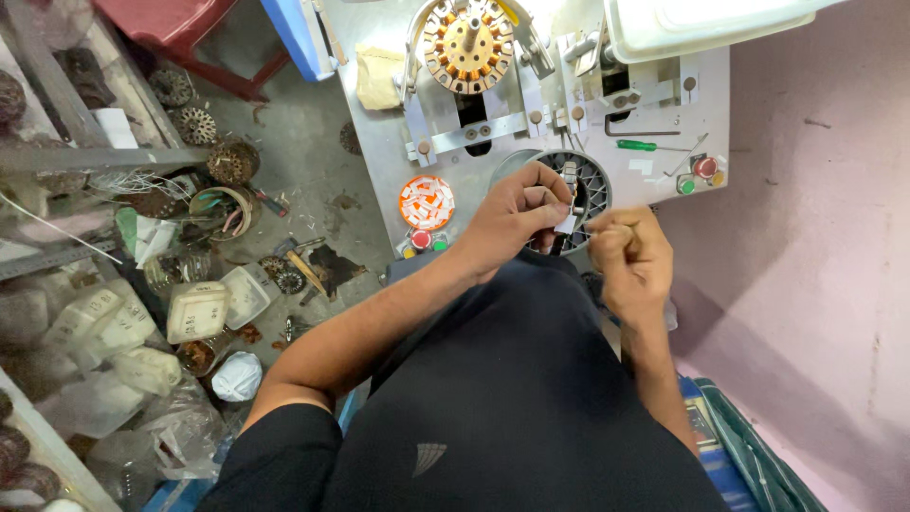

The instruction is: The person winds copper wire onto motor components using a machine, handling and adjusting the components by hand.

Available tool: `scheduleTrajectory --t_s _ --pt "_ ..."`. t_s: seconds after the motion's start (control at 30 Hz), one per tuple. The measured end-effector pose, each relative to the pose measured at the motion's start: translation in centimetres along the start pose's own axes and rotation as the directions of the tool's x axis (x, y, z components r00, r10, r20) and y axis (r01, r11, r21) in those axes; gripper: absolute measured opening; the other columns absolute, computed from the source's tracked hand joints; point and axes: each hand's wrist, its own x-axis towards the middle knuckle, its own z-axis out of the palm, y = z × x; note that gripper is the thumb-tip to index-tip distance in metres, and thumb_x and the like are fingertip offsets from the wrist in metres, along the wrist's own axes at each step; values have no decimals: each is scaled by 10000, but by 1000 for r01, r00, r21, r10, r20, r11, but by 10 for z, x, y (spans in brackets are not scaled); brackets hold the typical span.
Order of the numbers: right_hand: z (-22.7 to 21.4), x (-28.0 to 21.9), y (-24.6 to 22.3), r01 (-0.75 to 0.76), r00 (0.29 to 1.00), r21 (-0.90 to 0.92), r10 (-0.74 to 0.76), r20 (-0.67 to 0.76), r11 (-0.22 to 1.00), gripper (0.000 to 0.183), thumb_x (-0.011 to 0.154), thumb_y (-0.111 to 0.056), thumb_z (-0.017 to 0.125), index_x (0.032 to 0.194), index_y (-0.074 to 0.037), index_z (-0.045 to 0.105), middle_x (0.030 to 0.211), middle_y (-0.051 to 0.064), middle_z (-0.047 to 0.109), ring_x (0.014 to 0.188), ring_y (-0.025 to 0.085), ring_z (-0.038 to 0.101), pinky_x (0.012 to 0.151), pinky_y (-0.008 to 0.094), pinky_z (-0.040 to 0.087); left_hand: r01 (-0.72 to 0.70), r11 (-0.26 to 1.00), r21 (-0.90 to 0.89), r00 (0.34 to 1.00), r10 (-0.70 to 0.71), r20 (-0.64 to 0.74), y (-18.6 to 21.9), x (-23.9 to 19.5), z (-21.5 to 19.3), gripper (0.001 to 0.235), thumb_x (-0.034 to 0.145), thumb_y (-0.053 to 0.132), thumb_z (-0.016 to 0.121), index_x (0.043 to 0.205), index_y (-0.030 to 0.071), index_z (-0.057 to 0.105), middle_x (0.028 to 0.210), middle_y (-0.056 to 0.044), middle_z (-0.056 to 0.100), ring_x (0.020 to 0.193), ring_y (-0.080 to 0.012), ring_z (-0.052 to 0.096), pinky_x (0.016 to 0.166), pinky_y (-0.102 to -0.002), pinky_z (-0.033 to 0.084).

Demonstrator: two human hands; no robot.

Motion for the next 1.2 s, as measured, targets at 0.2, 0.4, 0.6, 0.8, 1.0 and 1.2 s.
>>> scheduleTrajectory --t_s 0.2,0.4,0.6,0.8,1.0,1.2 --pt "3 3 -12 386 922 -396 -348 168 833 95 1007 -21 730 1084 -22 675 863 48 631 622 53 507 569 197 392 25 999 -28 999 -24 39 3 -1 3 145 994 106 655 1099 61 565 826 1 609 691 -72 580 607 -243 488" --pt "2 0 -3 216 971 -294 -237 -37 931 90 1090 -45 655 1141 18 616 934 43 687 805 54 655 716 201 513 -384 741 551 915 386 118 19 -16 17 124 1056 119 612 1150 39 609 973 -34 690 866 -128 702 785 -292 590" --pt "-5 0 -1 229 971 -297 -240 2 927 151 1013 -60 723 1081 34 626 887 54 681 707 40 565 608 196 424 -504 555 662 832 518 200 32 -20 26 94 985 49 705 1065 24 665 1010 -103 692 935 -244 714 832 -325 566" --pt "-2 2 -10 326 945 -313 -315 88 892 77 990 22 728 1040 -7 676 908 63 655 636 42 489 558 200 365 -614 450 649 745 602 288 28 -20 25 137 912 -31 730 1014 18 654 1043 -105 682 973 -262 707 865 -353 574" --pt "5 4 -18 305 950 -446 -303 79 841 258 897 56 743 1150 39 700 903 59 680 612 52 467 560 227 359 -658 174 733 650 622 436 23 -17 12 187 815 -58 761 969 -21 661 1019 -106 661 890 -279 678 805 -362 561" --pt "2 20 -1 51 998 -312 -63 -28 949 193 984 59 685 1166 9 645 1026 46 669 754 10 610 593 193 434 -514 198 835 724 623 297 15 -6 3 541 846 167 857 1313 37 616 1336 -122 623 1186 -322 634 1015 -427 549"
